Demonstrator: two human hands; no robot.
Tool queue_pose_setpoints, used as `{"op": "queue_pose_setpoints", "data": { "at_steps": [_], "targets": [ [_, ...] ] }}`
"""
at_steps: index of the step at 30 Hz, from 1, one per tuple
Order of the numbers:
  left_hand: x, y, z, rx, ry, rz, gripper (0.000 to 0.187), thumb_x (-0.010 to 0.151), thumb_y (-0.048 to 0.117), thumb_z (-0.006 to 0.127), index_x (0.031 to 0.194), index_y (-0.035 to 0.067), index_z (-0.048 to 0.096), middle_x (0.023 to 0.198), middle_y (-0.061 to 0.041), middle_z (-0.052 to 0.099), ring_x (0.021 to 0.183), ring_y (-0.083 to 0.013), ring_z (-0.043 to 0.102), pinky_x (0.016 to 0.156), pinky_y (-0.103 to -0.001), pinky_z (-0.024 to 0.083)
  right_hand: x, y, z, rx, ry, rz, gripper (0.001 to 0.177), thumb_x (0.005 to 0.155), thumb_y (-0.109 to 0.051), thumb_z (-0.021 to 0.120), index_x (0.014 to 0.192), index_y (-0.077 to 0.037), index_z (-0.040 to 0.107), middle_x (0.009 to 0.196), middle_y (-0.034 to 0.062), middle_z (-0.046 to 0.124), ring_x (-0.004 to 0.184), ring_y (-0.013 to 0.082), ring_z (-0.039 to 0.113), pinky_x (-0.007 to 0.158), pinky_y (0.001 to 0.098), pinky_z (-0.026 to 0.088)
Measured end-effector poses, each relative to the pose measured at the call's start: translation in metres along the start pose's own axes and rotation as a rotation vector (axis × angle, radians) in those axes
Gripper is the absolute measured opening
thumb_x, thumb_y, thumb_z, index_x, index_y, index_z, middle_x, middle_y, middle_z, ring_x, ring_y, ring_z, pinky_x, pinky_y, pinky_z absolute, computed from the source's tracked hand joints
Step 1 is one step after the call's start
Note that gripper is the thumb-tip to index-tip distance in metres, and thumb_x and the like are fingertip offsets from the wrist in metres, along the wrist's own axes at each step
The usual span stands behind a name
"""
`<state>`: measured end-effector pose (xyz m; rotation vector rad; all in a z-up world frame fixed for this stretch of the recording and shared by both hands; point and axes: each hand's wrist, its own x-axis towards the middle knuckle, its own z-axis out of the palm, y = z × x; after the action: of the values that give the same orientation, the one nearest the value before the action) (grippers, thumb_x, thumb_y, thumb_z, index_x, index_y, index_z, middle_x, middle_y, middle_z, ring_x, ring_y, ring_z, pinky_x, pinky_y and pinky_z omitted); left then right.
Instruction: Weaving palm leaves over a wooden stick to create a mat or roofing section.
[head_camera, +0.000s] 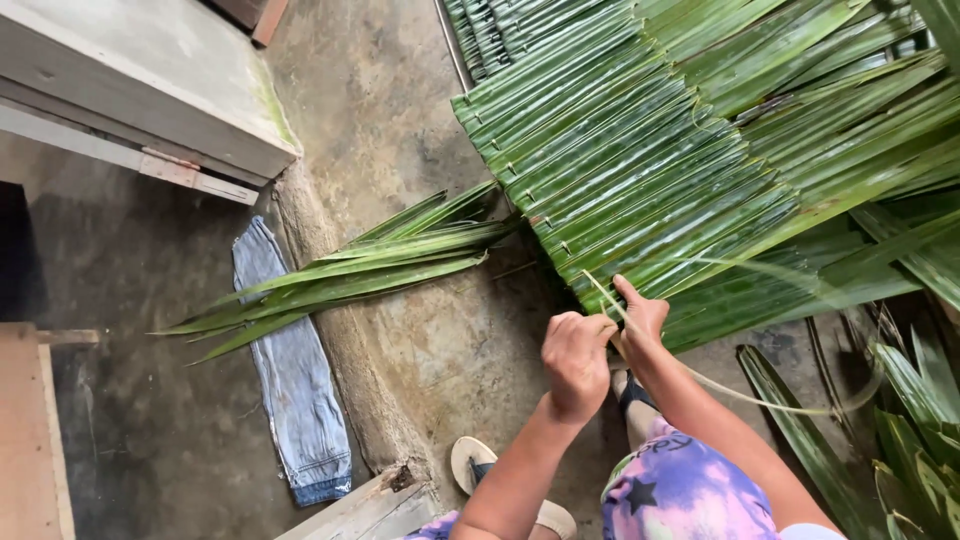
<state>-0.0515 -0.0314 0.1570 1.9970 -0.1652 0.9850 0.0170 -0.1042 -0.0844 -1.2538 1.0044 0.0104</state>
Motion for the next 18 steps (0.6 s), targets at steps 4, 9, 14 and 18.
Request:
{"op": "queue_pose_setpoints", "data": {
  "at_steps": [4,9,14,18],
  "targets": [
    [0.048,0.042,-0.046,-0.111,0.023,-0.012,0.002,0.091,0.002,0.074,0.089,0.002,0.074,0.078,-0.009,0.071,0.066,-0.0305,0.063,0.073,-0.042,0.055,0.023,0.021,-0.004,0.097,0.030,0.052,0.057,0.061,-0.016,0.107,0.086,0.013,0.065,0.078,0.0211,0.065,0.064,0.0256,0.062,0.059,0.0513,0.054],
    [0.105,0.117,-0.127,-0.193,0.001,-0.128,0.010,0.100,0.012,0.062,0.105,0.021,0.066,0.092,0.005,0.076,0.080,-0.0054,0.065,0.103,-0.035,0.056,0.011,0.004,-0.008,-0.252,-0.119,-0.054,0.068,0.078,-0.037,0.090,0.095,0.022,0.062,0.093,0.0235,0.067,0.079,0.0273,0.067,0.068,0.0356,0.058],
    [0.130,0.122,-0.203,-0.145,0.292,-0.074,0.037,0.086,-0.004,0.058,0.106,0.027,0.055,0.087,0.007,0.068,0.083,-0.0061,0.063,0.100,-0.026,0.050,0.046,0.040,-0.002,-0.077,-0.087,0.007,0.060,0.073,-0.026,0.098,0.095,0.016,0.062,0.087,0.0210,0.065,0.075,0.0257,0.061,0.060,0.0496,0.051],
    [0.136,0.078,-0.275,-0.357,-0.037,-0.067,0.011,0.111,0.022,0.054,0.103,0.027,0.048,0.091,0.006,0.066,0.100,-0.0116,0.064,0.066,-0.015,0.053,0.070,0.064,0.002,0.018,-0.046,0.089,0.077,0.068,-0.021,0.105,0.109,0.017,0.052,0.102,0.0273,0.059,0.092,0.0308,0.058,0.061,0.0705,0.045]
  ]
}}
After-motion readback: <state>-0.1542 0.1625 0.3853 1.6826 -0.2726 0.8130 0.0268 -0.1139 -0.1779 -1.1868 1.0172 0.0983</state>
